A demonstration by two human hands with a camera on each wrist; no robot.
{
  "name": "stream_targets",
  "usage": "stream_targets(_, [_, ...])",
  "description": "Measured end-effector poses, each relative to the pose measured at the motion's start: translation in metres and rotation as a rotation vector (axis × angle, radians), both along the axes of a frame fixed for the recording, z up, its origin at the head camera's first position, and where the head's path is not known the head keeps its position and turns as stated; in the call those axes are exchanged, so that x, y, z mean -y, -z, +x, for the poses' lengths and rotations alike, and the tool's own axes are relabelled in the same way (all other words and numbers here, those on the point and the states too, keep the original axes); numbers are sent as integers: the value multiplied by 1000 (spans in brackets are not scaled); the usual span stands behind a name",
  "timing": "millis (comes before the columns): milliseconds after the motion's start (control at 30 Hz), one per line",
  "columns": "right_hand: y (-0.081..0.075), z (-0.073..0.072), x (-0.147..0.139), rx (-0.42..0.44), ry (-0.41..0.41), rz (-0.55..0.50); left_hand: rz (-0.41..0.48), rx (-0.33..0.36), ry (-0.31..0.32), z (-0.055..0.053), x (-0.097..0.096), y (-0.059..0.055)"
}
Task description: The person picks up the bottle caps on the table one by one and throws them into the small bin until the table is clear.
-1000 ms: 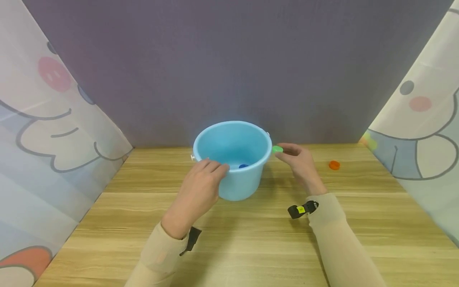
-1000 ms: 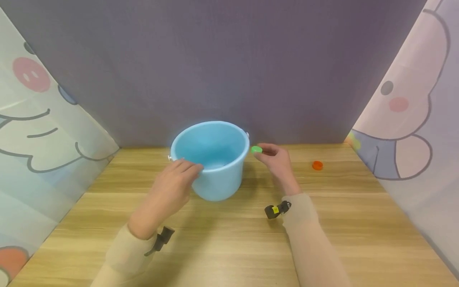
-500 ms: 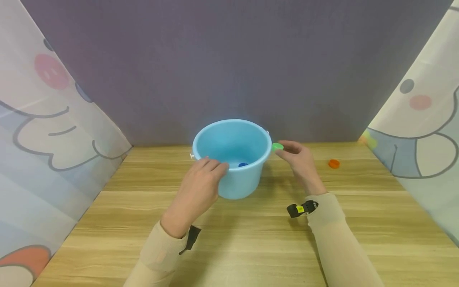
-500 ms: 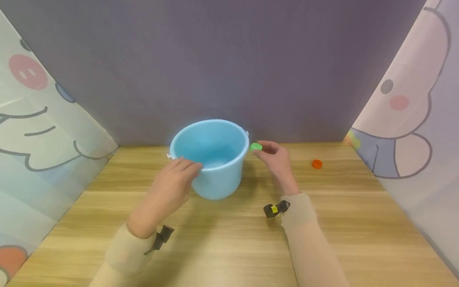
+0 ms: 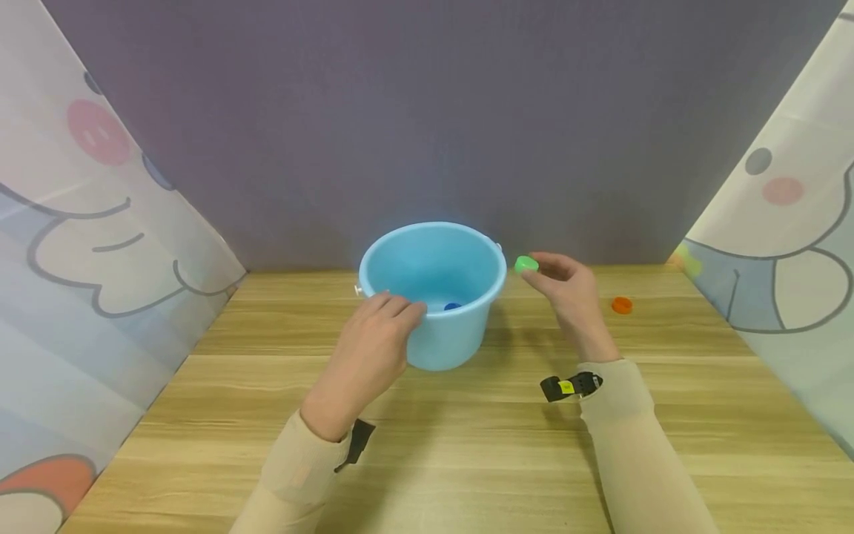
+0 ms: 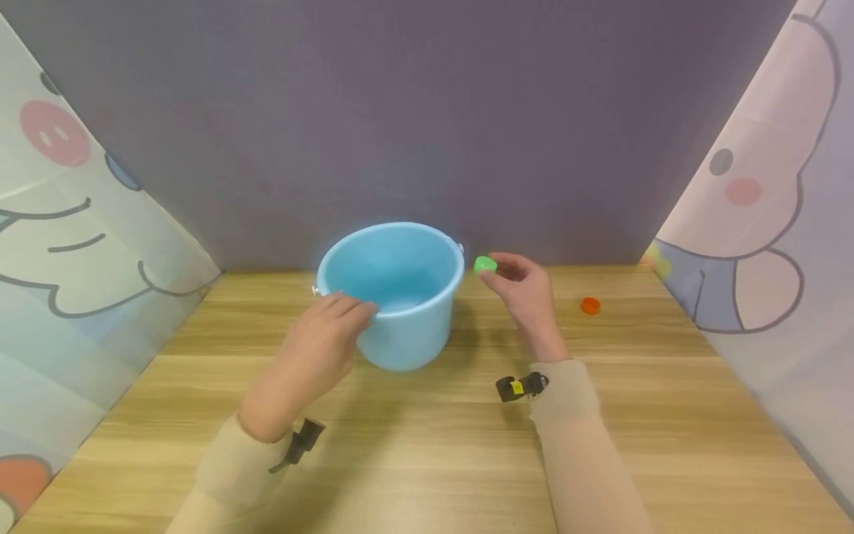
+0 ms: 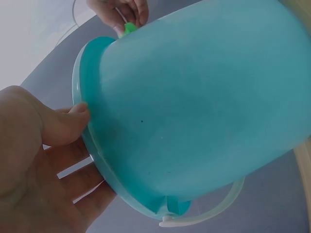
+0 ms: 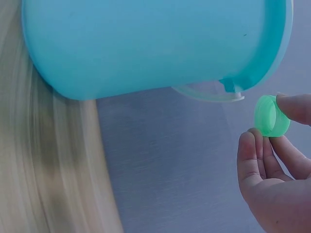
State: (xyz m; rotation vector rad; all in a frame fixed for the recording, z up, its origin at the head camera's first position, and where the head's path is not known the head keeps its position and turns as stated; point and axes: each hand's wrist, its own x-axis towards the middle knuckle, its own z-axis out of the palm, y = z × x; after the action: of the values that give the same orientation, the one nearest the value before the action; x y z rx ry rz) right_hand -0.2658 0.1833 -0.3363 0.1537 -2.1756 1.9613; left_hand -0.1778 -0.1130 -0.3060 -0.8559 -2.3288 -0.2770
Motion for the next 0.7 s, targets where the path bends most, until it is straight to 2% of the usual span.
stream_targets(400, [-11, 7, 6, -86, -22, -30, 0, -6, -13, 0, 0, -1])
stream_targets(700, [-21, 17, 14, -171, -55, -15, 8, 5, -3, 0, 0, 0])
